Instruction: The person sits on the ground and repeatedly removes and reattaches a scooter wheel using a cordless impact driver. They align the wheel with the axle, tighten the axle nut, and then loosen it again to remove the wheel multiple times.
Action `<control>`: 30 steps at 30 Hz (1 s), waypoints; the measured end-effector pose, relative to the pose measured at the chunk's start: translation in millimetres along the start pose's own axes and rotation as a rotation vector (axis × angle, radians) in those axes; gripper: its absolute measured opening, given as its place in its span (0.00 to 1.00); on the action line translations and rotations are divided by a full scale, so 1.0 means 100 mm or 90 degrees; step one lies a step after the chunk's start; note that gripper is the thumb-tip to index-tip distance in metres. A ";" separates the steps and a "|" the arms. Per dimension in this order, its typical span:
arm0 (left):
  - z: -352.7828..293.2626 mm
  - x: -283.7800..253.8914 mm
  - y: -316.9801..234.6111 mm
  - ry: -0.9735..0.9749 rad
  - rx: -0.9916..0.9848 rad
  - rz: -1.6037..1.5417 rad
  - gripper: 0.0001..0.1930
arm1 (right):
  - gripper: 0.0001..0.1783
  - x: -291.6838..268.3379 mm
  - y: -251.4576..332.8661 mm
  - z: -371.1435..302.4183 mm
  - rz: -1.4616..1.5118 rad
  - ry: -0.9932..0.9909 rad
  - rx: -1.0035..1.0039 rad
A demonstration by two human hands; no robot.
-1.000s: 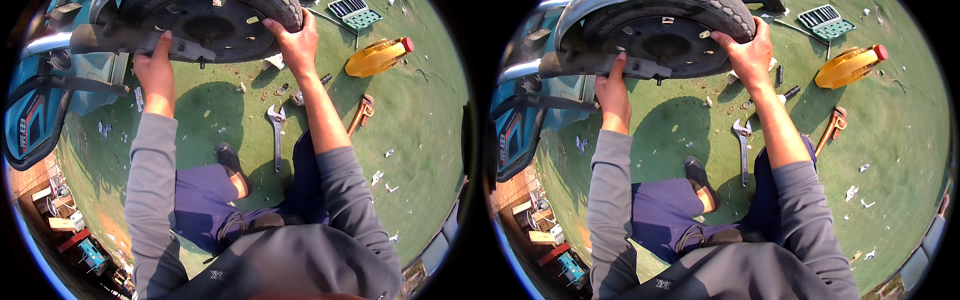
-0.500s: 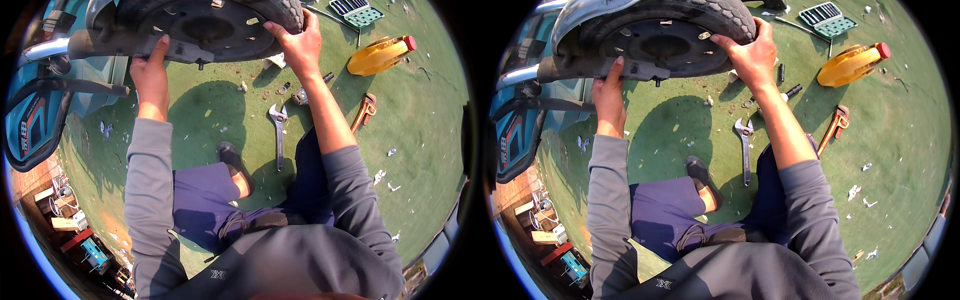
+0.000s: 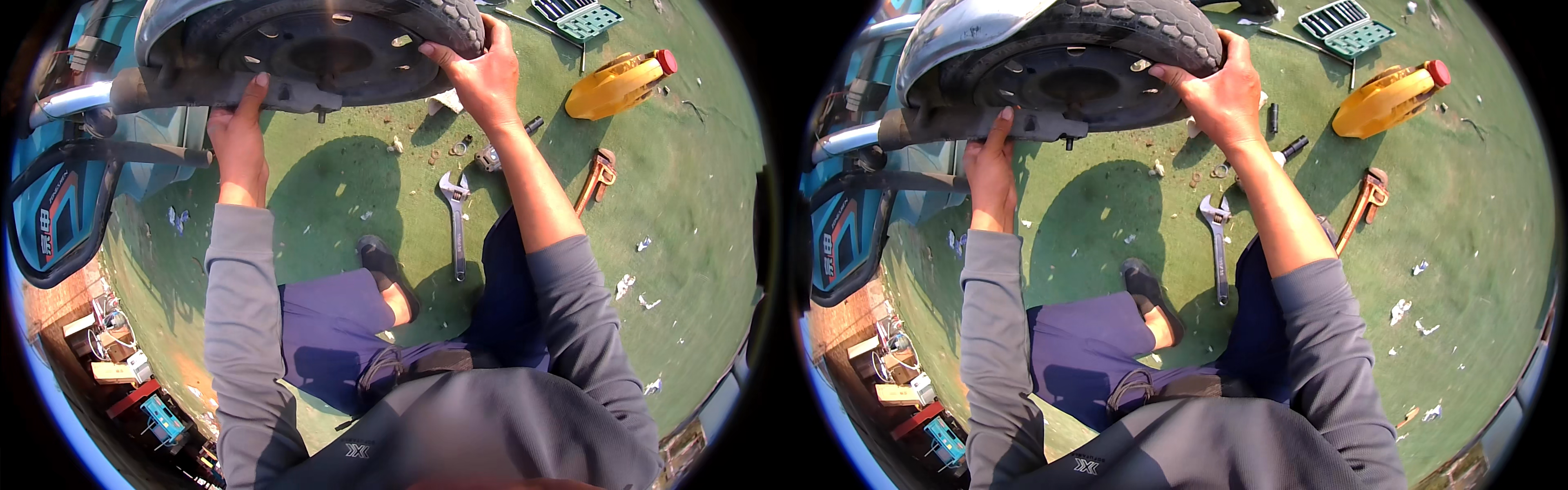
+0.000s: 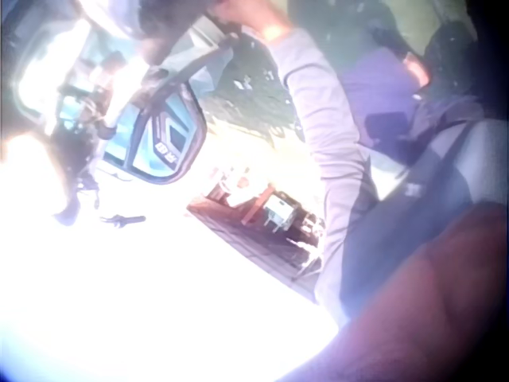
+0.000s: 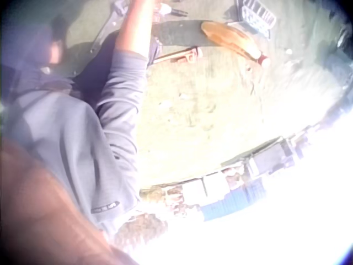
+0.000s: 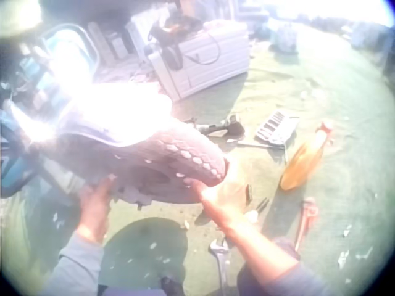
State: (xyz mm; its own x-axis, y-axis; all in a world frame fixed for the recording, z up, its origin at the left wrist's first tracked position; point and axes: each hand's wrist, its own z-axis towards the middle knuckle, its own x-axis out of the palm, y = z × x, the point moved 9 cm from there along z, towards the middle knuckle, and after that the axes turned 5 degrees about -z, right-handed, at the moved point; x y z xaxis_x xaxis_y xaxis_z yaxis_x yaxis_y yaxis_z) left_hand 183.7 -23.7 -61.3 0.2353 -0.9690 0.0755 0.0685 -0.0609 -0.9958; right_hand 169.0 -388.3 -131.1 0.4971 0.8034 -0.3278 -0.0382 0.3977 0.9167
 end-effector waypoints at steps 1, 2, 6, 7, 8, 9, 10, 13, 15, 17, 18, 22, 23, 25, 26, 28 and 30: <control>0.00 0.00 -0.01 -0.011 0.012 0.013 0.16 | 0.55 -0.02 0.04 0.00 -0.012 -0.008 -0.004; 0.00 0.00 -0.01 -0.022 0.023 0.025 0.16 | 0.55 -0.03 0.07 -0.03 -0.018 -0.023 -0.006; 0.03 -0.13 0.05 -0.063 0.000 0.070 0.16 | 0.57 -0.05 0.22 -0.17 -0.022 -0.053 -0.010; 0.02 -0.09 0.05 -0.053 0.001 0.052 0.16 | 0.57 -0.04 0.22 -0.21 -0.024 -0.060 -0.018; 0.00 -0.07 0.03 -0.043 0.003 0.034 0.16 | 0.57 -0.04 0.21 -0.23 -0.025 -0.066 -0.025; 0.00 -0.04 0.02 -0.033 0.004 0.016 0.16 | 0.57 -0.06 0.21 -0.23 -0.041 -0.063 -0.025; 0.00 -0.07 0.03 -0.028 -0.004 0.036 0.16 | 0.57 -0.05 0.19 -0.23 -0.034 -0.050 -0.024; 0.01 -0.14 0.02 -0.010 -0.013 0.066 0.15 | 0.55 -0.06 0.13 -0.15 -0.015 -0.016 -0.023; 0.00 -0.07 -0.02 0.005 0.001 0.046 0.14 | 0.55 -0.06 0.14 -0.11 -0.005 -0.002 -0.027; -0.01 -0.05 -0.03 -0.007 -0.005 0.063 0.14 | 0.54 -0.12 0.21 -0.12 0.003 -0.004 -0.012; -0.02 -0.05 -0.03 -0.012 -0.008 0.071 0.15 | 0.54 -0.13 0.23 -0.13 0.007 -0.005 -0.004; 0.00 -0.07 -0.01 -0.026 -0.012 0.045 0.15 | 0.55 -0.12 0.28 -0.24 -0.020 -0.066 -0.048; 0.01 -0.08 0.02 -0.027 -0.022 0.038 0.15 | 0.56 -0.12 0.28 -0.24 -0.030 -0.084 -0.055; 0.01 -0.06 0.03 -0.018 -0.027 0.025 0.15 | 0.56 -0.13 0.27 -0.29 -0.034 -0.083 -0.054; 0.00 -0.04 0.01 -0.008 -0.022 0.018 0.15 | 0.56 -0.13 0.27 -0.28 -0.034 -0.074 -0.051; 0.01 -0.05 0.01 0.007 -0.019 0.019 0.14 | 0.56 -0.13 0.25 -0.24 -0.029 -0.042 -0.039; 0.06 -0.15 0.04 0.019 -0.025 0.033 0.13 | 0.57 -0.12 0.22 -0.19 -0.023 -0.014 -0.037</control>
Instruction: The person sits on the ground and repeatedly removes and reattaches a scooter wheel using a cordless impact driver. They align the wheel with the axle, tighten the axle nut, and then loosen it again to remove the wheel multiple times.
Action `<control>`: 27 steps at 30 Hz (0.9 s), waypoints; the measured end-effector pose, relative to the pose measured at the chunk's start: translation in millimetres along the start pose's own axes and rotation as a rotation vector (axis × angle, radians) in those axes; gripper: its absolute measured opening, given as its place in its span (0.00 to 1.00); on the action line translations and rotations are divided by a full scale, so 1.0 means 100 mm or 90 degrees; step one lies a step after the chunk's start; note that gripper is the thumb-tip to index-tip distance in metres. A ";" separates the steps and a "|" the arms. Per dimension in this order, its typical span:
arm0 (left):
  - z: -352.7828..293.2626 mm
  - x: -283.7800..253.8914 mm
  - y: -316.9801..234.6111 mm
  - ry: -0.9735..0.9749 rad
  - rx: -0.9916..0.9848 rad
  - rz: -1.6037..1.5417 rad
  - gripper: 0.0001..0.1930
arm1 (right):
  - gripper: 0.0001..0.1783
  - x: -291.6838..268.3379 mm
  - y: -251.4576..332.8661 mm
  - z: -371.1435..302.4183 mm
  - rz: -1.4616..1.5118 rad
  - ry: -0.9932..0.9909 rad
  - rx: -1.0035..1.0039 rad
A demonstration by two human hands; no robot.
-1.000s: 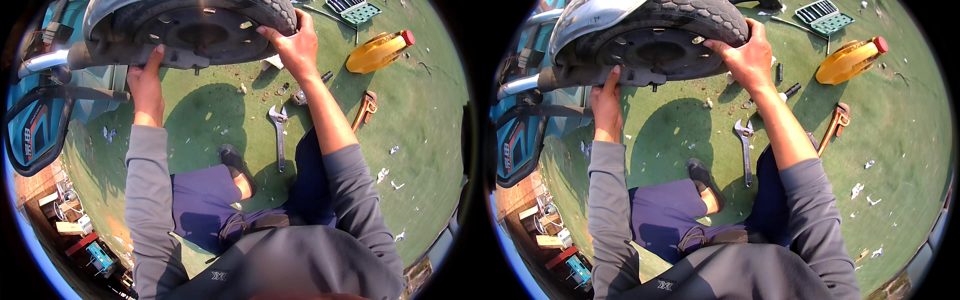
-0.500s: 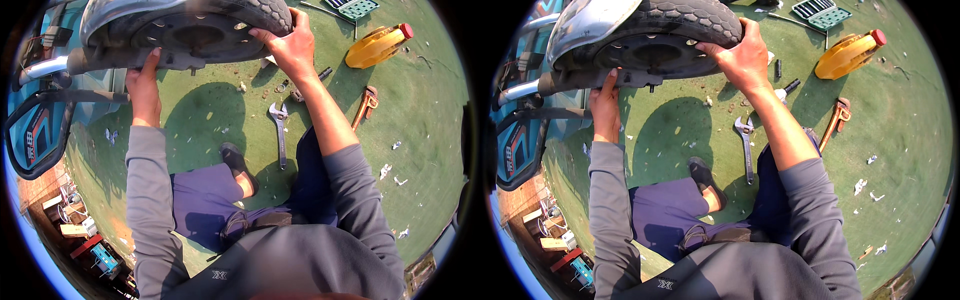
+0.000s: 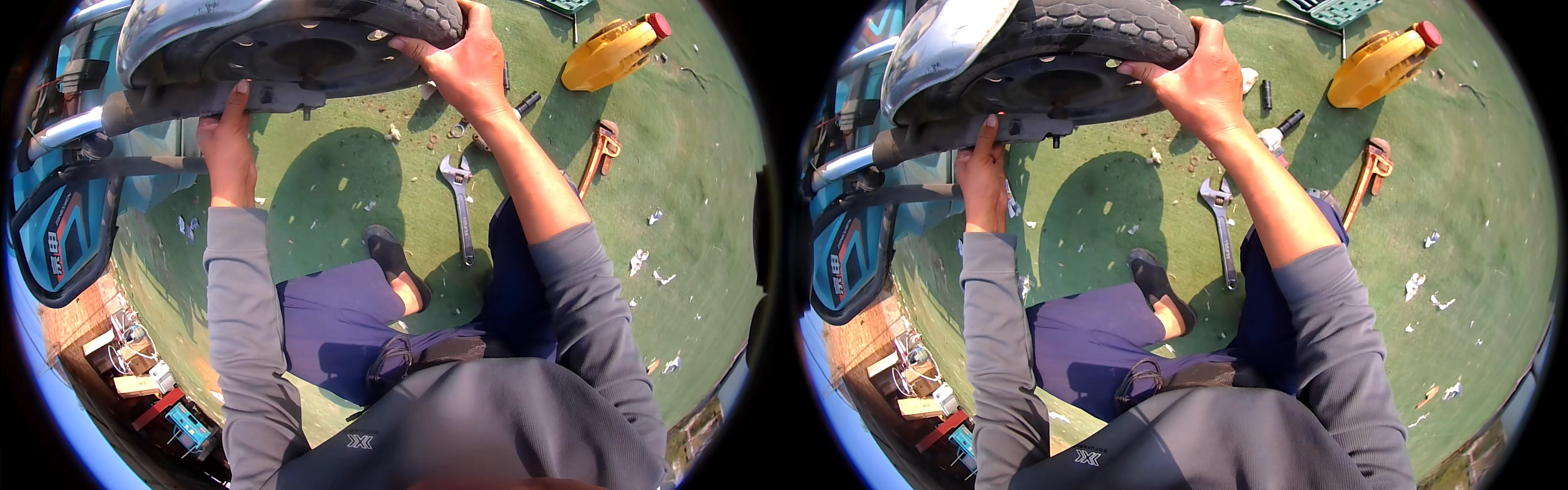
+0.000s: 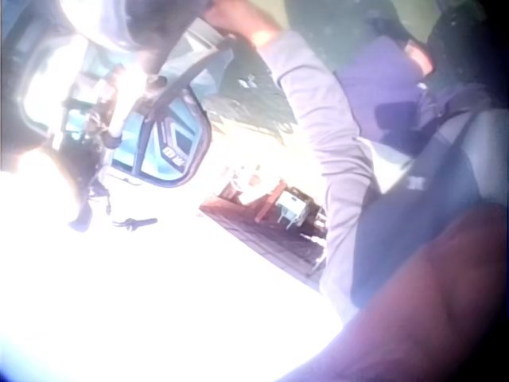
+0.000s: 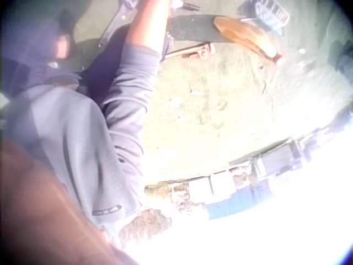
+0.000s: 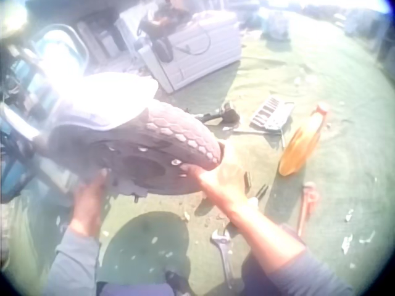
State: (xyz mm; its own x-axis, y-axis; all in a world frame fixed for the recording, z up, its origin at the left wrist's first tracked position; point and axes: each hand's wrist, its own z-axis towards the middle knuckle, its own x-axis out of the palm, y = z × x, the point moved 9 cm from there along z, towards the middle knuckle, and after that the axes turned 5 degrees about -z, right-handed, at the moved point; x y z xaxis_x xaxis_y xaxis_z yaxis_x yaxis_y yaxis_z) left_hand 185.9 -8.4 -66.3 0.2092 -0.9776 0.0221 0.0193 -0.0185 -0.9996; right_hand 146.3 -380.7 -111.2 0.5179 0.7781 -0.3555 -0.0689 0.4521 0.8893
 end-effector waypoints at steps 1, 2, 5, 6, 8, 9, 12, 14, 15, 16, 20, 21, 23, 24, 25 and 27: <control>-0.01 0.02 -0.02 0.003 0.008 0.006 0.13 | 0.56 0.00 -0.02 0.02 -0.003 0.009 0.003; -0.02 0.05 -0.04 0.006 0.016 0.011 0.13 | 0.56 0.00 -0.04 0.05 -0.001 0.011 0.010; -0.07 0.18 -0.12 -0.001 0.025 0.008 0.14 | 0.55 -0.02 -0.02 0.08 0.026 0.012 0.038; -0.09 0.20 -0.13 -0.005 0.025 0.003 0.14 | 0.55 -0.01 -0.01 0.04 0.023 0.001 0.038; -0.06 0.14 -0.11 -0.021 0.017 0.020 0.13 | 0.56 -0.01 0.00 -0.02 0.019 -0.022 0.037; -0.05 0.11 -0.10 -0.029 0.013 0.028 0.13 | 0.56 -0.01 0.01 -0.06 0.010 -0.032 0.021; -0.03 0.07 -0.05 -0.035 0.013 0.026 0.13 | 0.57 -0.01 0.03 -0.10 -0.019 -0.052 -0.011; 0.00 0.01 -0.05 -0.020 0.003 0.050 0.11 | 0.58 -0.02 0.02 -0.13 -0.040 -0.045 -0.004; 0.00 -0.01 -0.03 -0.012 -0.002 0.061 0.10 | 0.58 -0.03 0.04 -0.15 -0.045 -0.053 -0.013; 0.00 -0.02 -0.03 -0.015 -0.005 0.062 0.10 | 0.58 -0.04 0.07 -0.16 -0.049 -0.062 -0.024; -0.03 -0.06 0.00 -0.009 -0.011 0.036 0.06 | 0.56 -0.08 0.29 -0.27 -0.079 -0.128 -0.144; -0.03 -0.08 0.01 -0.003 -0.010 0.023 0.05 | 0.55 -0.07 0.33 -0.28 -0.072 -0.119 -0.158; -0.02 -0.14 0.04 0.003 -0.007 0.017 0.05 | 0.55 -0.08 0.38 -0.25 -0.066 -0.123 -0.192; -0.01 -0.17 0.04 0.006 -0.005 0.013 0.05 | 0.55 -0.08 0.40 -0.25 -0.063 -0.125 -0.209; -0.03 -0.11 0.02 0.004 -0.008 0.010 0.05 | 0.55 -0.08 0.39 -0.23 -0.063 -0.129 -0.207; -0.07 0.02 -0.03 0.001 -0.014 0.005 0.07 | 0.56 -0.09 0.36 -0.22 -0.065 -0.139 -0.201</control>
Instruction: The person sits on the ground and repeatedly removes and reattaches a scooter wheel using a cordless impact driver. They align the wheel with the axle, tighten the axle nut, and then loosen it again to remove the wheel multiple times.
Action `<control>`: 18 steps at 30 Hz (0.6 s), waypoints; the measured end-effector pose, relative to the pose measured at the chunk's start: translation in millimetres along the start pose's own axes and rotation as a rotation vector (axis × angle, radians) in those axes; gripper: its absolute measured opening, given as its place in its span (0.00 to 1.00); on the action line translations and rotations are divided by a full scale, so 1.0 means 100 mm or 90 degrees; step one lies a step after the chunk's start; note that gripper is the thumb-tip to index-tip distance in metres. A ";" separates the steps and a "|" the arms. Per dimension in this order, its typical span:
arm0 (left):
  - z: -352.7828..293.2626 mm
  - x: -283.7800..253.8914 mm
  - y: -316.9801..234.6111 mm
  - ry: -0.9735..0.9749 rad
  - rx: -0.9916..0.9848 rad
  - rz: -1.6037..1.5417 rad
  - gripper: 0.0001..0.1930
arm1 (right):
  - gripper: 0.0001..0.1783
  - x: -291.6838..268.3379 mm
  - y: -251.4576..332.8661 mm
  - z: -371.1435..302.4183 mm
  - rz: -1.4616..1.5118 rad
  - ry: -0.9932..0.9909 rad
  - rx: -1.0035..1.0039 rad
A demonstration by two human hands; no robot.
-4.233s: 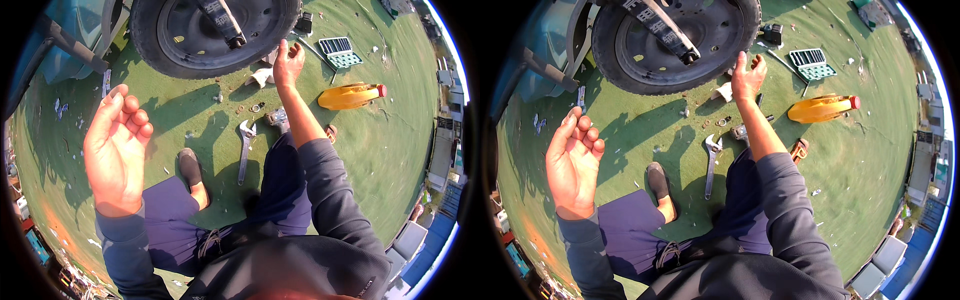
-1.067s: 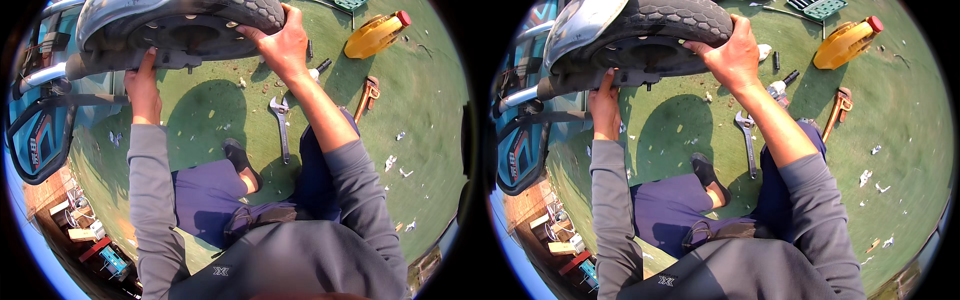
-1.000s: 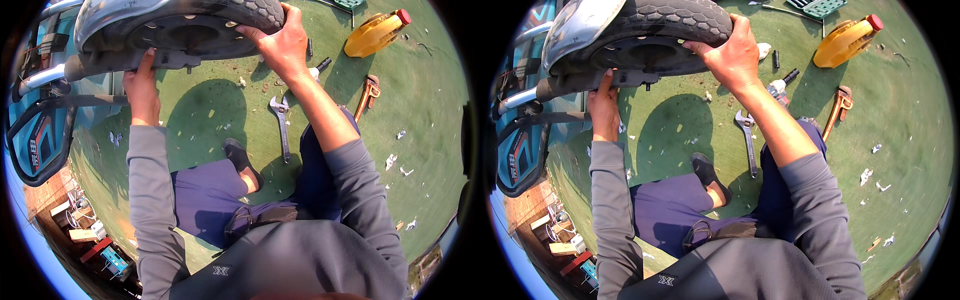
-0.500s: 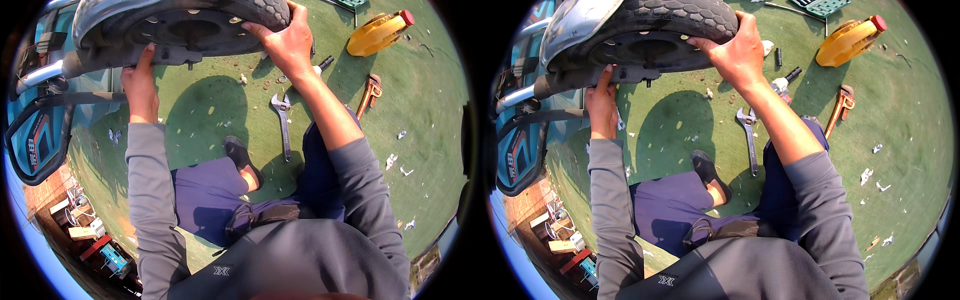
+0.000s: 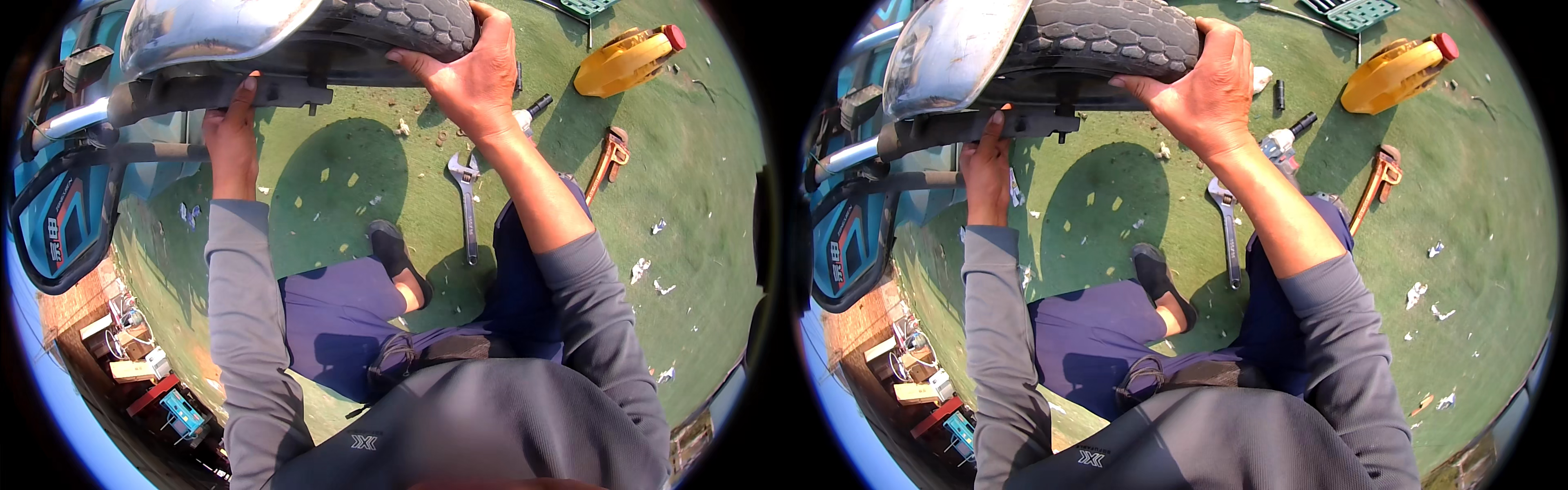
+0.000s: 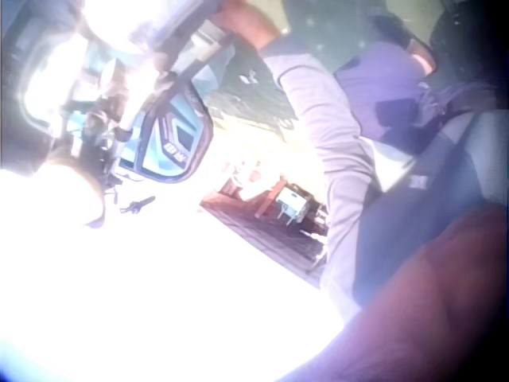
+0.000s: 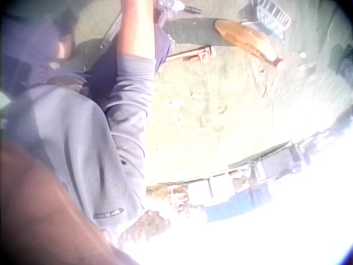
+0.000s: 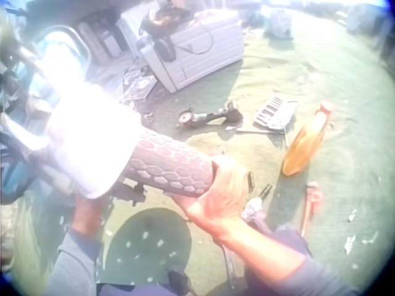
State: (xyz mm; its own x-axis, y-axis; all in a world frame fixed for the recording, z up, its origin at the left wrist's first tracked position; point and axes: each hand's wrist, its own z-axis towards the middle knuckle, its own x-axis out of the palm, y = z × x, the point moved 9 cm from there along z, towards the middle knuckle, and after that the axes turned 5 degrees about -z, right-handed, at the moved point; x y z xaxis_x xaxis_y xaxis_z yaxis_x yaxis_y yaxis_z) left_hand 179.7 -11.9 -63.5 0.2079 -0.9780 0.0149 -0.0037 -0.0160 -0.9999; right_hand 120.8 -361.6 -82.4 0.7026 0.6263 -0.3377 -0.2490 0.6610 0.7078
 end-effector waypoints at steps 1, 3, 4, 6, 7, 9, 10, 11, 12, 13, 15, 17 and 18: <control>0.01 -0.02 0.01 0.000 0.000 -0.004 0.08 | 0.56 -0.01 0.03 -0.03 -0.002 -0.008 -0.003; 0.04 -0.13 0.05 -0.001 0.001 -0.014 0.09 | 0.56 -0.05 0.16 -0.11 -0.006 -0.026 -0.009; 0.06 -0.17 0.07 -0.003 0.004 -0.021 0.09 | 0.56 -0.08 0.20 -0.12 -0.012 -0.032 -0.018; 0.10 -0.27 0.12 -0.011 0.014 -0.039 0.08 | 0.57 -0.03 0.17 -0.14 0.005 -0.021 -0.035; 0.11 -0.30 0.15 -0.001 0.010 -0.032 0.08 | 0.57 -0.01 0.16 -0.14 0.013 -0.015 -0.044; 0.15 -0.36 0.20 0.020 0.003 -0.017 0.09 | 0.57 0.00 0.12 -0.12 0.009 0.006 -0.030; 0.18 -0.39 0.22 0.036 -0.010 -0.029 0.10 | 0.57 0.01 0.11 -0.12 0.007 0.017 -0.021; 0.21 -0.41 0.24 0.052 -0.023 -0.041 0.11 | 0.57 0.01 0.11 -0.12 0.002 0.013 -0.022; 0.23 -0.43 0.27 0.068 -0.036 -0.053 0.11 | 0.57 0.00 0.12 -0.13 -0.002 0.008 -0.023; 0.25 -0.44 0.27 0.061 -0.042 -0.042 0.12 | 0.56 0.00 0.13 -0.11 -0.008 0.000 -0.023; 0.26 -0.47 0.29 0.044 -0.046 -0.029 0.11 | 0.56 -0.03 0.19 -0.16 0.005 -0.029 -0.035; 0.24 -0.45 0.28 0.018 -0.035 -0.037 0.10 | 0.55 -0.05 0.24 -0.19 0.009 -0.041 -0.045; 0.23 -0.44 0.25 0.015 -0.022 -0.033 0.10 | 0.55 -0.06 0.26 -0.18 0.008 -0.041 -0.048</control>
State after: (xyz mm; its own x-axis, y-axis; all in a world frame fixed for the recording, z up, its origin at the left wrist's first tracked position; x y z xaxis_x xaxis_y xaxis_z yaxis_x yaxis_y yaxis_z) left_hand 193.0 35.7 -89.4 0.1858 -0.9803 0.0668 -0.0281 -0.0733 -0.9969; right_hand 98.2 -340.9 -73.2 0.7399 0.6082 -0.2875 -0.3052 0.6843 0.6623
